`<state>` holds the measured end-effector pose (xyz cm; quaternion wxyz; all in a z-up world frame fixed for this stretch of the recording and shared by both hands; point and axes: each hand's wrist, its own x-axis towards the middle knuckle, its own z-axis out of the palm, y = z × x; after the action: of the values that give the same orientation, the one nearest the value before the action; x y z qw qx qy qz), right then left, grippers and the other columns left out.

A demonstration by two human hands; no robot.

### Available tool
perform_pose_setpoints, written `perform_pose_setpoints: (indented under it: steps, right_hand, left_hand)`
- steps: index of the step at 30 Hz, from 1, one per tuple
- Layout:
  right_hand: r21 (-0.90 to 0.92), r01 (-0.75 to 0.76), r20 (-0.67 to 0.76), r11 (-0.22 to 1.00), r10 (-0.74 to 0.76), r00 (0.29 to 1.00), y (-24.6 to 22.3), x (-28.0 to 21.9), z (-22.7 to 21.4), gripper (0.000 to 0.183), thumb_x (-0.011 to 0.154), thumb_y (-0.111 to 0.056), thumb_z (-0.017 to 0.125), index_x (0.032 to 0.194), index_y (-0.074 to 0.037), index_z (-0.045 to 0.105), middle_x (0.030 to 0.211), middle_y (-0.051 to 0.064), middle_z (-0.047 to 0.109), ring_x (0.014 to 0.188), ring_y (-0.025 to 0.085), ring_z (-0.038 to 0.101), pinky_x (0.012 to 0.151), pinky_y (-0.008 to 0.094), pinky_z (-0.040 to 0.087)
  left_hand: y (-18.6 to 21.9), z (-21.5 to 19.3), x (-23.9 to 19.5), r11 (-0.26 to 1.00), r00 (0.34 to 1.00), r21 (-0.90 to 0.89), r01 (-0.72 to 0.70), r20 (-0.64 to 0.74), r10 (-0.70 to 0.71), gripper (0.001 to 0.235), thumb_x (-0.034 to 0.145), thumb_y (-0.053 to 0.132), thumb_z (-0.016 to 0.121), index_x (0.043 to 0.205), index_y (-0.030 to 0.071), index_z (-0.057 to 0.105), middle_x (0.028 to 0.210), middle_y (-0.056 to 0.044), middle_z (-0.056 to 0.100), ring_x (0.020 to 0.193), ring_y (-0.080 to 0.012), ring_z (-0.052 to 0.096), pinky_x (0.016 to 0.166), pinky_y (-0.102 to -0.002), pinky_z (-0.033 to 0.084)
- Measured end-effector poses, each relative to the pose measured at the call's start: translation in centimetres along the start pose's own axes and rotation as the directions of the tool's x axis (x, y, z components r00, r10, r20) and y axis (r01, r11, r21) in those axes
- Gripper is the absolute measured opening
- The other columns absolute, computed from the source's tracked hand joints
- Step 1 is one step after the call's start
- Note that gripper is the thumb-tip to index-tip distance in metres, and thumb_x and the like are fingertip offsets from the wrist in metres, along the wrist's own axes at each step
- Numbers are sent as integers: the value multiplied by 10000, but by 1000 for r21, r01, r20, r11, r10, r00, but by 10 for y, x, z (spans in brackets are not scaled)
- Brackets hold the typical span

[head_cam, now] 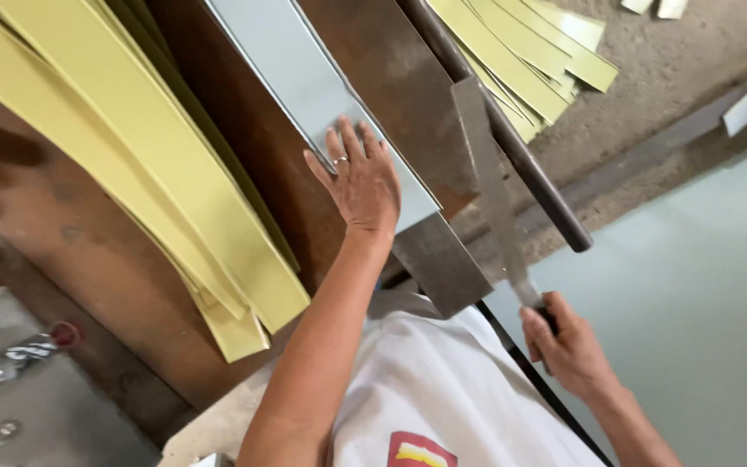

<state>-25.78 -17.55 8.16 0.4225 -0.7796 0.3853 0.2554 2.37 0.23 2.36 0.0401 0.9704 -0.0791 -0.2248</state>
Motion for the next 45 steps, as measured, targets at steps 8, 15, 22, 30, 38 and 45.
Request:
perform_pose_setpoints:
  steps: [8,15,22,30,38,45]
  right_hand:
    - [418,-78,121,905,29,992,-97,28,-29,387,1047,-377,480,818,-68,514,573,15,462,419,123,415,383,321,343]
    - [285,-322,427,903,181,886,-121,30,-25,555,1070,-524,370,746,-86,470,545,15,405,399,144,374,352,335,350]
    - [549,-363,320,753,211,923,-127,38,-56,544,1056,-537,349,719,-115,408,534,-9,344,380,146,331,305,346,302]
    - [439,-413,372,798,257,892,-117,48,-67,586,1089,-550,363,754,-81,468,555,18,386,400,169,347,324,365,339]
    - [209,-404,411,891,295,863,-133,51,-43,576,1050,-541,407,726,-69,468,534,8,383,421,147,335,380,343,313]
    - [596,-290,216,749,198,956,-146,54,-73,534,1073,-496,376,740,-82,428,517,-6,337,369,141,297,316,358,269]
  left_hand:
    - [-40,21,79,991,912,-24,-129,-396,110,554,1106,285,436,1636,182,314,1730,-9,153,1599,-306,86,1244,-673,37]
    - [-33,6,71,998,960,55,-27,-276,41,615,1063,287,431,1637,138,267,1722,-47,118,1593,-310,54,1236,-635,-33]
    - [-44,29,74,996,920,33,-87,-381,94,591,1107,274,431,1659,140,269,1744,-59,135,1612,-314,57,1265,-620,-40]
    - [-46,38,73,993,897,88,-81,-427,112,574,1139,260,423,1675,133,264,1757,-55,145,1633,-298,86,1278,-628,-17]
    - [-40,25,75,994,913,52,-96,-393,109,577,1089,270,438,1632,117,318,1720,-79,191,1597,-317,120,1246,-654,27]
    - [-32,39,56,995,906,51,-87,-412,101,533,1113,263,446,1617,124,344,1728,-73,213,1612,-303,146,1267,-656,36]
